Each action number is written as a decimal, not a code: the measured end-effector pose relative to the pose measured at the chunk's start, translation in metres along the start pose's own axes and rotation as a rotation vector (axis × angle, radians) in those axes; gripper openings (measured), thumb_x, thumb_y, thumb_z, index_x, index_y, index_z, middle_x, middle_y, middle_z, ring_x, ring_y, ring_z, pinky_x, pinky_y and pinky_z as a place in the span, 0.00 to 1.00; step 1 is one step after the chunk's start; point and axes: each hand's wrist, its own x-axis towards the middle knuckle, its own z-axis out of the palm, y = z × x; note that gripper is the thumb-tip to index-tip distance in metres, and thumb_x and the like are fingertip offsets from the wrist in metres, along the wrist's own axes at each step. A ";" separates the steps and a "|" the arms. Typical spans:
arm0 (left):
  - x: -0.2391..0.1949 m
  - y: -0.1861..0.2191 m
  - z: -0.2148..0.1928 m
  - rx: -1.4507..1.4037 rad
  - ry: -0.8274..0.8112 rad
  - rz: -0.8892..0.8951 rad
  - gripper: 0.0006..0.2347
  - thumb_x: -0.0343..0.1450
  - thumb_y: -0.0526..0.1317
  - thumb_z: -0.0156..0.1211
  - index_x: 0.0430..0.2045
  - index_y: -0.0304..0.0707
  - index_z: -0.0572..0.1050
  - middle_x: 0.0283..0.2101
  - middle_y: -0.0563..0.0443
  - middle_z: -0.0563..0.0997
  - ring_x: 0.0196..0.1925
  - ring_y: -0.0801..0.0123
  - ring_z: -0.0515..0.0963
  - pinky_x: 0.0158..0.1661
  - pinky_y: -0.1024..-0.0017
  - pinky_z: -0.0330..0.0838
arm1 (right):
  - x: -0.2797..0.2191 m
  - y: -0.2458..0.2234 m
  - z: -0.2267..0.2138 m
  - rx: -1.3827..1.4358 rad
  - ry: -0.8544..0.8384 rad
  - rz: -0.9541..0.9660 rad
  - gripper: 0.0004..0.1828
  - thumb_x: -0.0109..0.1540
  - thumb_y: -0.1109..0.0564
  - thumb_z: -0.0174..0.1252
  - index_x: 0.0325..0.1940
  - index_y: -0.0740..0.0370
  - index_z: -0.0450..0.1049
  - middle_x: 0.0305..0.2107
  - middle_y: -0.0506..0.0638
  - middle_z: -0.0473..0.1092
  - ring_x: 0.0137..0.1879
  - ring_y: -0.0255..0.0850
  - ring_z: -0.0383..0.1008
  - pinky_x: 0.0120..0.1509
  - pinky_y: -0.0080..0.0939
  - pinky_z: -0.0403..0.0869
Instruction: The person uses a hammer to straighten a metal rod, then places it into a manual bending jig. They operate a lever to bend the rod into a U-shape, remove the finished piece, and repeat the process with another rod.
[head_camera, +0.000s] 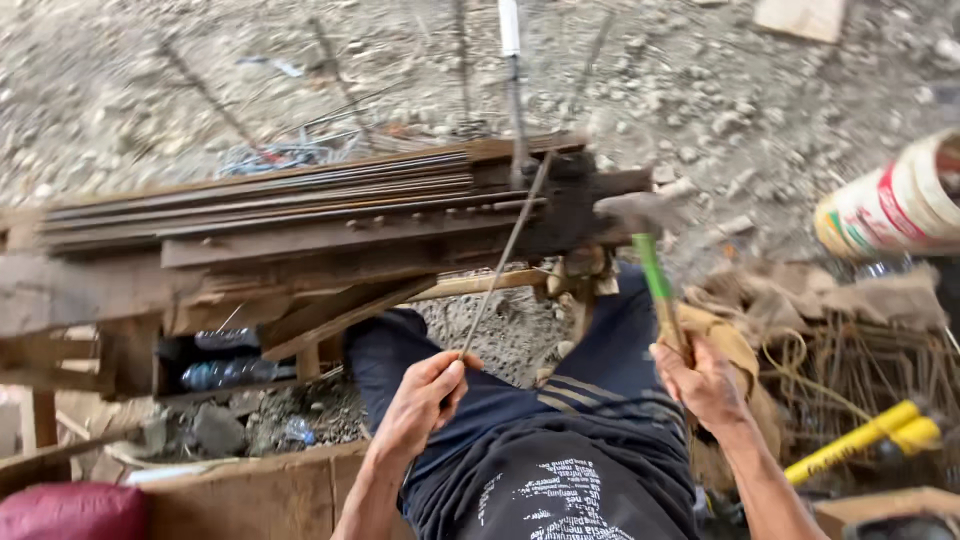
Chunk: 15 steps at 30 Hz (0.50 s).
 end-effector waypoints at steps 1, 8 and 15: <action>0.020 -0.010 0.008 -0.071 -0.035 0.026 0.10 0.76 0.35 0.47 0.40 0.24 0.75 0.16 0.53 0.61 0.09 0.78 0.57 0.10 0.82 0.47 | -0.007 -0.006 -0.005 -0.126 0.122 -0.009 0.09 0.61 0.57 0.59 0.42 0.61 0.69 0.15 0.51 0.63 0.18 0.38 0.62 0.22 0.37 0.63; 0.120 -0.042 0.043 0.013 -0.172 -0.053 0.10 0.77 0.36 0.46 0.40 0.25 0.73 0.15 0.53 0.62 0.05 0.80 0.57 0.09 0.83 0.48 | -0.009 -0.015 -0.016 -0.043 0.333 -0.022 0.20 0.72 0.44 0.44 0.48 0.66 0.66 0.18 0.49 0.59 0.17 0.34 0.60 0.18 0.34 0.65; 0.149 -0.058 0.044 0.143 -0.102 -0.081 0.10 0.76 0.37 0.45 0.37 0.31 0.76 0.13 0.54 0.63 0.07 0.80 0.59 0.09 0.86 0.48 | 0.024 -0.043 -0.006 -0.190 0.251 -0.020 0.17 0.69 0.45 0.47 0.36 0.60 0.69 0.13 0.46 0.59 0.13 0.33 0.60 0.15 0.32 0.63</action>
